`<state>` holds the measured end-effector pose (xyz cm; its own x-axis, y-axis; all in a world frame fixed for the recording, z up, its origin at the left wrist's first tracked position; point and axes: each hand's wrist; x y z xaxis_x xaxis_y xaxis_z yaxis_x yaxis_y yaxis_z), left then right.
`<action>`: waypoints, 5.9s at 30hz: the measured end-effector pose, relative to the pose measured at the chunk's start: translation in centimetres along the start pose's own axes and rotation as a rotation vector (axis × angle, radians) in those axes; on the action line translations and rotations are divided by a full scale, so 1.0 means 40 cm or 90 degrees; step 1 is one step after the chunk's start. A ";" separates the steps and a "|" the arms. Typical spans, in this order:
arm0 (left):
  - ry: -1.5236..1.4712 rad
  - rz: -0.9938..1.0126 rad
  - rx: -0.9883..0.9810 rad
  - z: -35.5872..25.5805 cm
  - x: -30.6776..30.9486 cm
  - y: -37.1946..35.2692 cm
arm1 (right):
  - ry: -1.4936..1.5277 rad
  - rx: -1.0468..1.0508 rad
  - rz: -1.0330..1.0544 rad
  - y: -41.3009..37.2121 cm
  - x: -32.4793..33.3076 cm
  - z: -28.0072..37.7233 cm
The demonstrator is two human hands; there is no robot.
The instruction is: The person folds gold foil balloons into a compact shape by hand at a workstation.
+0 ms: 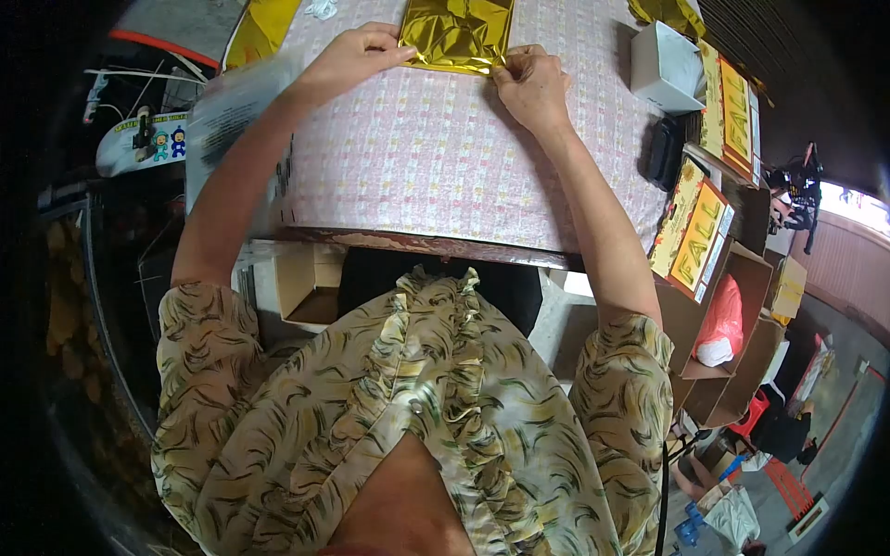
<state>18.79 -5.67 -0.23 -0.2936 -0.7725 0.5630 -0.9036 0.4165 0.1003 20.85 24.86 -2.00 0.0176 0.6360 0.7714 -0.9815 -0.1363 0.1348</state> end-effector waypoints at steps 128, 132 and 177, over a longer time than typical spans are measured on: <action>0.445 0.072 -0.033 -0.024 -0.056 0.040 | 0.290 -0.315 0.269 0.449 0.047 0.017; 0.445 0.058 -0.034 -0.030 -0.055 0.035 | 0.352 -0.274 0.283 0.440 0.070 0.043; -0.065 -0.215 -0.026 -0.103 -0.057 -0.162 | -0.184 0.536 -0.120 -0.171 0.147 0.021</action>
<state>26.60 -4.63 1.21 -0.0122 -0.9128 0.4081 -0.9422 0.1472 0.3010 27.83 28.91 2.13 0.3225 0.5042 0.8011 -0.4957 -0.6310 0.5967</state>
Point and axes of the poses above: each hand's wrist, its own y-axis towards the middle knuckle, its own x-axis out of the back of the hand, z = x × y, and after that the axes turned 6 degrees about -y, right-handed
